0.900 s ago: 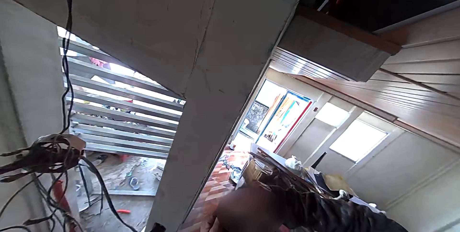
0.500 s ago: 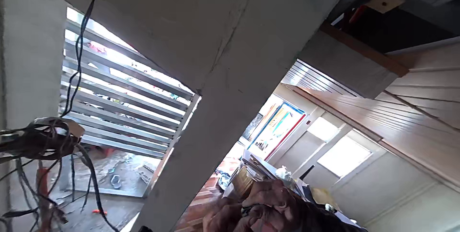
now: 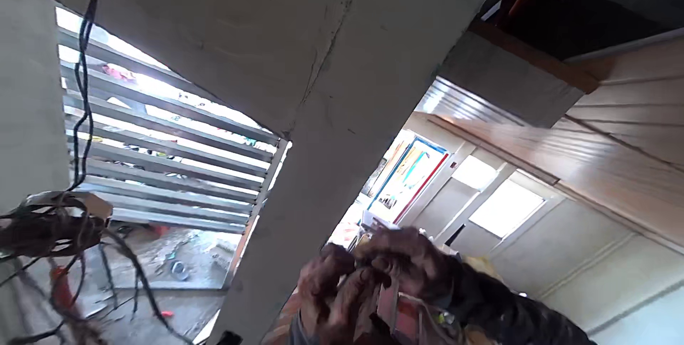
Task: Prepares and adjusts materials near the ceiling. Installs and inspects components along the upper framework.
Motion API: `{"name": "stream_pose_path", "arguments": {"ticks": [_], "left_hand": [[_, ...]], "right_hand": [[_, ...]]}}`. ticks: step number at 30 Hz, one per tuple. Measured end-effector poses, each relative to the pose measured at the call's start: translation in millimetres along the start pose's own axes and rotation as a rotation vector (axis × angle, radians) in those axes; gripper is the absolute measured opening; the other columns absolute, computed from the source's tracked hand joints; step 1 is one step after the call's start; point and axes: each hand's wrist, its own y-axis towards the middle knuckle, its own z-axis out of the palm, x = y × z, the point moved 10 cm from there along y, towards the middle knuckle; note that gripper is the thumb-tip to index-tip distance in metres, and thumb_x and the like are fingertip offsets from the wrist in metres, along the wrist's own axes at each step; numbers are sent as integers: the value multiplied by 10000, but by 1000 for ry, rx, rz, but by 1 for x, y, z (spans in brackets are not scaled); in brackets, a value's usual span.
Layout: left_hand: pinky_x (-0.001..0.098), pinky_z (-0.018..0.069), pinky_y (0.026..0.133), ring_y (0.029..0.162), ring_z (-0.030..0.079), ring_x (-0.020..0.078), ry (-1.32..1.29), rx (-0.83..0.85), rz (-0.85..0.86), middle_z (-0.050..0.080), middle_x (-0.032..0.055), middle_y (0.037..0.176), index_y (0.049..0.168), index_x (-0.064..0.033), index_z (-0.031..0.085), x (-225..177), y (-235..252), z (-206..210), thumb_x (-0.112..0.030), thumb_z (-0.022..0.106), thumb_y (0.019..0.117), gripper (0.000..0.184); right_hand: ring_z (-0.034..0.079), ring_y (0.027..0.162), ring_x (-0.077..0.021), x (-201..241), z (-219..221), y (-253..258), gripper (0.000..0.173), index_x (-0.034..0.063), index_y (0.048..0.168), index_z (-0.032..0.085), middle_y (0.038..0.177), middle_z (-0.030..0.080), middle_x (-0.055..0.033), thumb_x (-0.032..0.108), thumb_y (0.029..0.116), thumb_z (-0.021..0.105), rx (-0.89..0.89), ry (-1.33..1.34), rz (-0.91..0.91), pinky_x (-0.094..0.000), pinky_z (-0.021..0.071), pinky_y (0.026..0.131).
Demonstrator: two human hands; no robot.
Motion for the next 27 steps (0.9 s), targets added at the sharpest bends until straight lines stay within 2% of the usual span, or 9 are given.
{"name": "stream_pose_path", "arguments": {"ticks": [4,7,12,14,17,20,22,24,27], "left_hand": [[282,622,669,741,686,91,-106,17,-15,700,-1,883,897,-94,724,4,33,10,-214,696,972,144],[301,628,669,745,692,123,-184,30,15,700,27,908,905,-88,738,3,46,17,-169,707,966,106],[292,630,700,771,691,116,-141,109,28,691,25,962,962,-102,735,-2,55,30,-170,689,982,85],[295,632,701,773,689,114,-116,113,22,687,26,986,998,-87,725,-2,54,36,-179,680,992,102],[299,633,692,759,692,117,-160,31,22,702,30,977,1052,-86,738,-2,53,39,-165,697,978,115],[279,618,636,708,669,107,-95,-38,53,685,28,937,1017,-73,730,-7,53,41,-154,680,986,100],[263,610,623,707,658,92,33,-23,73,670,16,911,975,-63,718,-14,59,43,-119,676,971,71],[246,599,626,713,660,76,166,32,141,682,13,886,940,-54,719,-25,73,49,-109,668,954,76],[222,587,652,739,658,56,301,143,312,685,3,874,916,-74,709,-50,102,70,-154,668,967,103]], "right_hand": [[657,765,-16,1,-26,16,262,-2,1124,668,950,707,-35,240,1047,604,-60,58,32,-198,587,675],[654,765,-63,7,-36,22,212,-7,1097,650,957,663,-53,192,1024,640,-42,91,-28,-228,603,653],[643,800,-75,19,-50,22,145,-27,964,639,930,633,-72,112,1004,629,-100,37,-160,-224,592,693],[633,779,-68,19,-55,20,163,-26,944,642,900,628,-63,124,1004,627,-136,24,-188,-217,583,684],[597,686,-65,15,-58,14,156,2,924,614,840,596,-51,129,1014,612,-223,67,-200,-218,562,609],[597,645,-82,2,-56,8,121,20,953,604,844,593,-55,116,1026,601,-302,207,-164,-239,575,581],[651,677,-94,-4,-56,7,97,14,1065,635,882,669,-58,95,1025,600,-306,273,-116,-263,604,609],[686,738,-81,-2,-63,10,157,17,1172,606,930,711,-46,81,1030,581,-270,246,-88,-264,619,664],[693,749,-82,17,-90,22,81,5,1075,621,932,701,-51,29,999,605,-273,237,-150,-264,628,674]]}}
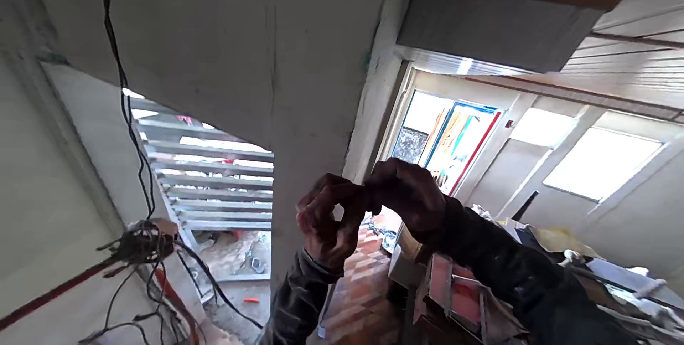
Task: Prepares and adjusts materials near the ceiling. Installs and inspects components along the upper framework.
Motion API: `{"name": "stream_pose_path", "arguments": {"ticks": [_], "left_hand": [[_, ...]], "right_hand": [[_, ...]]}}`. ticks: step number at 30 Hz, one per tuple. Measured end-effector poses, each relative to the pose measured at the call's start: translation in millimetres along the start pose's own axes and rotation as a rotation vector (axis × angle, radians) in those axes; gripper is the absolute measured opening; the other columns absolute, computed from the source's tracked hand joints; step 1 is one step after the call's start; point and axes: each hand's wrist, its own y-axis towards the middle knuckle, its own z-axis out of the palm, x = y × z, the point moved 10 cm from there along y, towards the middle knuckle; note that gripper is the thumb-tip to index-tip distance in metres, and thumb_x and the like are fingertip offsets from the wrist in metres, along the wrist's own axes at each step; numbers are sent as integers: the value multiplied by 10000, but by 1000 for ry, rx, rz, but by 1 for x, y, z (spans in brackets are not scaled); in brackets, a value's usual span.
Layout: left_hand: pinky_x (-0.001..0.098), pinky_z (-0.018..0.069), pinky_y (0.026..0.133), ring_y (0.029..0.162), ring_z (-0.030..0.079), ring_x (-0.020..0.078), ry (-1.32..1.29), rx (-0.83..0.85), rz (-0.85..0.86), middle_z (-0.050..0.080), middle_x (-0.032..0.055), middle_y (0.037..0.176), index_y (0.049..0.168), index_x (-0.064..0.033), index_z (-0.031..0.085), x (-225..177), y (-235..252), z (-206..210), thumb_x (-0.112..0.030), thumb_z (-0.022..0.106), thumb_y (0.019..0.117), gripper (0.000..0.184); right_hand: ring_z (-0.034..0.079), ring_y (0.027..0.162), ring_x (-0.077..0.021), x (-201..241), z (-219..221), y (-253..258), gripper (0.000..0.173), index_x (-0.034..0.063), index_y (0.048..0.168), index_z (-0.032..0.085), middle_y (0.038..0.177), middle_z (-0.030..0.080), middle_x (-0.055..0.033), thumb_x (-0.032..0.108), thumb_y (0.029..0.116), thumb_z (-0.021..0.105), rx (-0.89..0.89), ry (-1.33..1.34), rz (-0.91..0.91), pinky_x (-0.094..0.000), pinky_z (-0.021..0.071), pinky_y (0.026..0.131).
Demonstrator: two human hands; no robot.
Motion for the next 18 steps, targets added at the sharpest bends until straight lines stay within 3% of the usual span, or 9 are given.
{"name": "stream_pose_path", "arguments": {"ticks": [4,8,11,14,18], "left_hand": [[239,593,697,795,657,72,31,133,185,676,29,910,943,-38,685,-29,61,20,-118,656,954,85],[257,603,723,862,678,109,79,247,155,678,117,1064,1088,73,677,-36,119,38,-21,672,910,202],[276,618,741,868,698,109,159,208,272,710,122,1023,1038,73,706,-38,160,39,-37,653,961,144],[269,597,715,867,696,113,305,169,415,715,130,1015,1035,50,725,-35,198,36,-71,631,986,161],[245,586,721,868,718,115,516,-9,475,746,114,1002,1042,-16,762,-13,249,25,-145,614,997,201]], "right_hand": [[698,736,-95,41,-32,33,82,64,1048,634,937,705,-23,33,972,639,-34,-38,-167,-284,641,657],[709,778,-67,77,-64,70,78,90,1046,632,993,733,20,50,981,646,-184,-169,-422,-267,634,655],[728,771,-111,83,-82,101,92,29,1055,637,972,749,-32,1,968,646,-242,-200,-540,-298,639,628],[734,835,-136,89,-99,128,176,-101,1106,668,997,752,-116,27,1007,598,-318,-414,-608,-319,635,690],[740,916,-154,77,-140,143,263,-96,1157,657,1034,750,-133,94,1072,496,-576,-630,-554,-336,636,779]]}}
